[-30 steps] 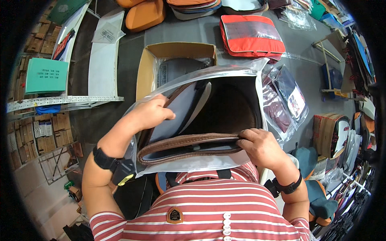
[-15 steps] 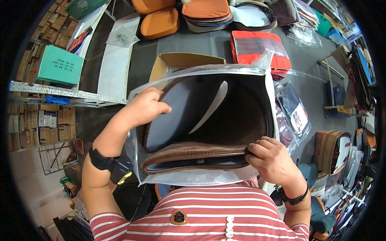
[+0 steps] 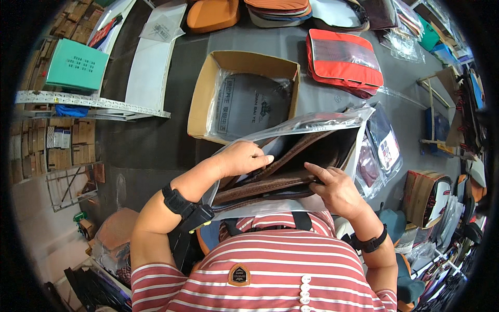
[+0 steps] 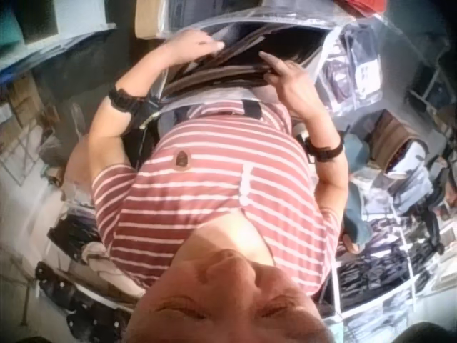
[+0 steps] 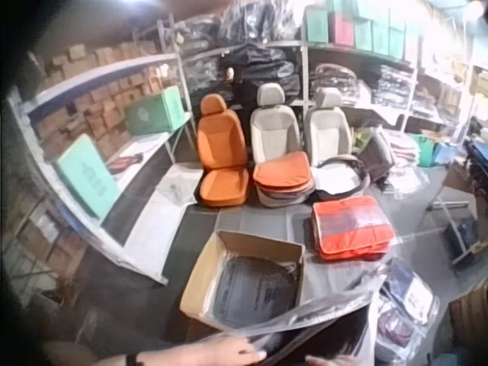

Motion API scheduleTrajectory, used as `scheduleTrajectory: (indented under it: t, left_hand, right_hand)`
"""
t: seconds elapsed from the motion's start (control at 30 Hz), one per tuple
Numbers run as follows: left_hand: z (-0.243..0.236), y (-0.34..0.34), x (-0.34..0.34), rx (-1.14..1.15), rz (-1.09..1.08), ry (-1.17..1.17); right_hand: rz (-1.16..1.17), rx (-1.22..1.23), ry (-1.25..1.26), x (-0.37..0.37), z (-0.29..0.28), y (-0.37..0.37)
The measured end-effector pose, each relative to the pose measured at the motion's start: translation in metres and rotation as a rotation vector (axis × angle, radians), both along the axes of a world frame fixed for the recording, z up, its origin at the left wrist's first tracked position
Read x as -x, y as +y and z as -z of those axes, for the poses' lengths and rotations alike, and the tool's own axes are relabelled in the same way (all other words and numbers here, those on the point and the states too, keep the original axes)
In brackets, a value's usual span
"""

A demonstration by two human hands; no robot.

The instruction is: The person unpacks several car seat cushions from a cardboard box. They remove each cushion from its plastic packaging, unfold it, and briefly display it before placing it aside. The process is repeated for multiple cushions of different colors.

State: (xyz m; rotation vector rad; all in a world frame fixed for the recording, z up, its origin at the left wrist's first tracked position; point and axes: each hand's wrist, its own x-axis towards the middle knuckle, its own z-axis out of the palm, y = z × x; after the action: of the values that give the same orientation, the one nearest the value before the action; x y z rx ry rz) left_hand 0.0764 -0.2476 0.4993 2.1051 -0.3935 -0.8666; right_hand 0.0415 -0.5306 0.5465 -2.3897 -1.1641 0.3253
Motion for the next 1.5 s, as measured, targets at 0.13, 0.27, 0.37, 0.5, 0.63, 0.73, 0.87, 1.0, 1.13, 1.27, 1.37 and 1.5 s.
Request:
scheduleTrajectory:
  t: [0.13, 0.27, 0.37, 0.5, 0.63, 0.73, 0.87, 1.0, 1.13, 1.27, 1.37, 1.5]
  left_hand:
    - [-0.004, 0.013, -0.001, -0.07, 0.026, -0.087]
    - [-0.01, 0.028, -0.003, 0.094, -0.087, -0.133]
    - [-0.025, 0.038, -0.003, 0.046, -0.189, -0.245]
    - [-0.033, 0.045, 0.001, -0.075, -0.226, -0.46]
    - [-0.028, 0.046, 0.007, -0.023, -0.225, -0.471]
    - [-0.019, 0.034, 0.014, 0.124, -0.171, -0.356]
    - [-0.009, 0.006, 0.035, 0.191, 0.052, -0.177]
    - [-0.009, -0.016, 0.053, 0.115, 0.06, -0.161]
    - [0.0, -0.022, 0.069, 0.057, 0.123, -0.248]
    - [0.017, -0.013, 0.07, 0.038, 0.012, -0.473]
    - [0.026, 0.004, 0.048, -0.055, -0.178, -0.614]
    - [0.033, 0.021, 0.028, -0.128, -0.391, -0.598]
  right_hand:
    - [0.01, 0.001, 0.008, 0.002, 0.004, -0.002]
    - [-0.008, -0.008, -0.029, 0.005, 0.011, -0.004]
    - [-0.037, 0.071, 0.018, 0.009, 0.019, -0.009]
    - [-0.019, 0.073, 0.077, 0.015, 0.02, -0.012]
    - [-0.033, 0.093, 0.091, 0.017, 0.021, -0.014]
    - [0.13, 0.014, 0.111, 0.022, 0.032, -0.012]
    - [0.055, 0.055, -0.023, 0.01, 0.022, 0.003]
    - [0.114, 0.152, -0.068, 0.012, 0.04, 0.005]
    - [-0.021, 0.165, 0.049, 0.013, 0.052, -0.003]
    - [-0.065, 0.104, 0.087, 0.022, 0.061, -0.006]
    - [-0.043, 0.071, 0.11, 0.026, 0.062, -0.009]
    - [-0.047, 0.052, 0.108, 0.024, 0.059, -0.009]
